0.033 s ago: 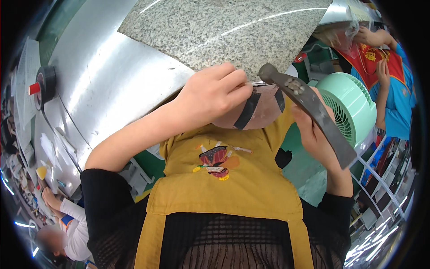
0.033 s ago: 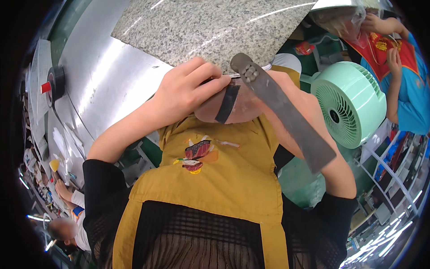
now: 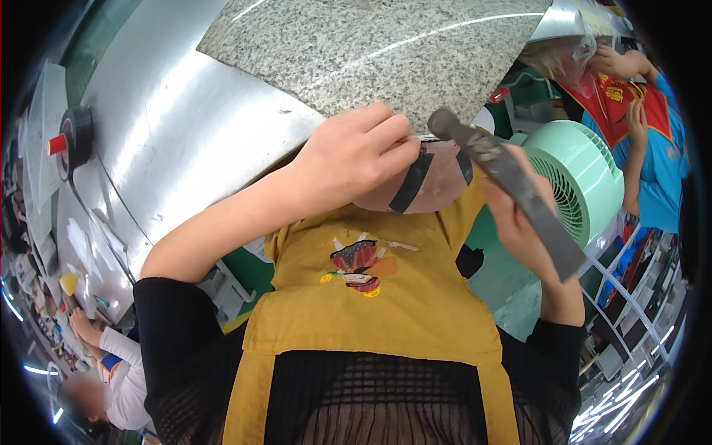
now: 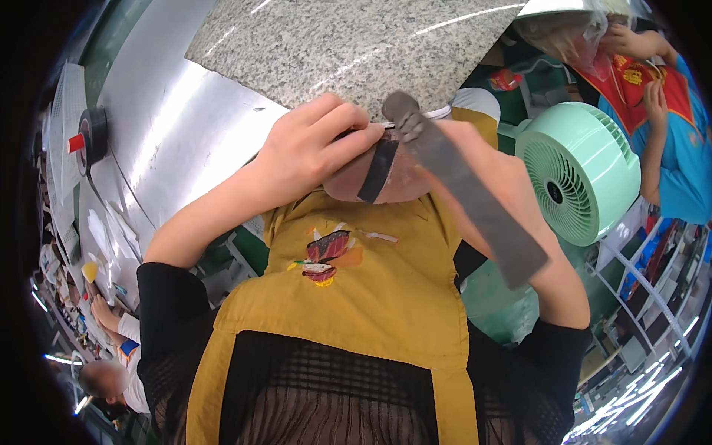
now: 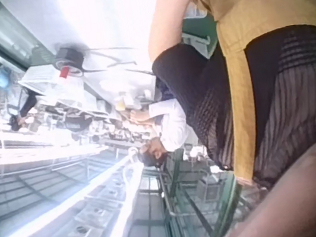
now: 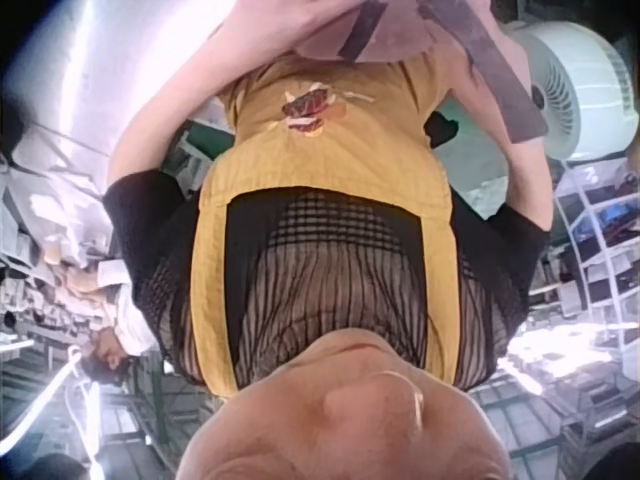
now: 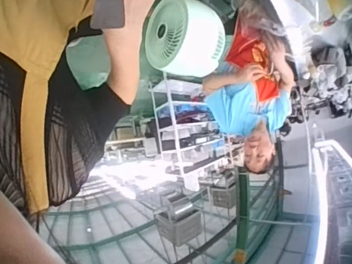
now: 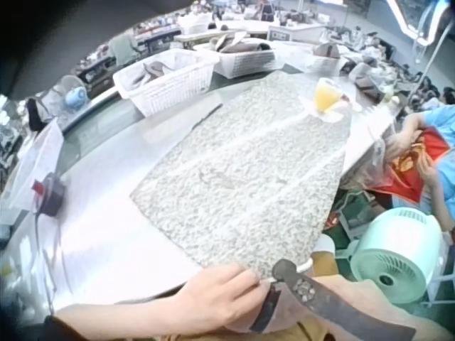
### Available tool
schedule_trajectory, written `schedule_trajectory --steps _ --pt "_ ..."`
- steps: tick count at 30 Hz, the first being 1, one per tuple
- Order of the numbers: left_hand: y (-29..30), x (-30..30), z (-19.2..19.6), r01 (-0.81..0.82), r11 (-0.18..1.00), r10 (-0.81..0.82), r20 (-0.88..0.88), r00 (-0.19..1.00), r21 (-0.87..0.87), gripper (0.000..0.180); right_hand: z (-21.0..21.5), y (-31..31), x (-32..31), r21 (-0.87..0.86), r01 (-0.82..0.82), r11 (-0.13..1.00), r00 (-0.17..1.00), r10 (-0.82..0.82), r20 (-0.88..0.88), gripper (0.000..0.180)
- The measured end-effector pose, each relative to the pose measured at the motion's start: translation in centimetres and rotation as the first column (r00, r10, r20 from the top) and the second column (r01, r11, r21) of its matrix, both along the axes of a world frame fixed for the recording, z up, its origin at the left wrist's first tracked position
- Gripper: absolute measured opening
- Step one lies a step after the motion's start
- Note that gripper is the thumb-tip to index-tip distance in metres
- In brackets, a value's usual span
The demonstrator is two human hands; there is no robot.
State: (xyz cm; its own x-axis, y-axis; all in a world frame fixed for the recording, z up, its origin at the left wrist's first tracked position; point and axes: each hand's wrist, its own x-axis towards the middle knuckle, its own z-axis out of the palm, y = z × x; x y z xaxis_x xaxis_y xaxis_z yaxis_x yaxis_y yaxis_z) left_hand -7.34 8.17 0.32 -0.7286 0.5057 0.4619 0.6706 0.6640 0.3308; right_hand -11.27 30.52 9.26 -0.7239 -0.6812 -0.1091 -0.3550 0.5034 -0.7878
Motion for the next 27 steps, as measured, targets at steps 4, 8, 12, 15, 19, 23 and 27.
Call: schedule_trajectory --steps 4,8,12,15,19,23,27 --pt "0.2 -0.1 -0.2 0.006 1.0 -0.006 -0.066 0.998 -0.013 0.027 0.1 0.1 -0.3 0.063 -0.021 0.998 0.996 0.016 0.085 0.025" --pt "0.3 0.4 -0.1 -0.036 0.992 0.025 -0.096 0.995 -0.117 0.026 0.1 0.0 -0.1 0.075 -0.006 0.997 0.999 0.003 0.032 0.027" --pt "-0.4 -0.1 0.0 -0.071 0.992 0.061 0.093 0.994 0.106 0.027 -2.0 0.2 0.2 0.09 -0.114 0.989 0.988 0.123 -0.096 0.021" --pt "-1.0 -0.1 0.2 -0.049 0.995 0.04 0.11 0.993 0.085 0.027 -1.1 -0.1 0.0 0.112 -0.053 0.992 0.999 0.053 0.003 0.021" --pt "-0.2 0.9 0.0 -0.087 0.995 0.084 -0.061 0.995 -0.051 0.028 -0.6 -0.2 0.1 -0.021 -0.023 1.0 1.0 0.023 0.002 0.023" --pt "-0.3 0.8 0.4 -0.109 0.994 0.108 -0.019 0.994 -0.024 0.032 -0.7 -0.4 0.2 0.142 -0.128 0.982 0.987 0.14 -0.078 0.031" --pt "-1.4 0.8 0.2 -0.075 0.995 0.068 0.106 0.992 0.065 0.034 -0.8 -0.4 0.1 0.121 -0.119 0.985 0.993 0.12 0.002 0.026"
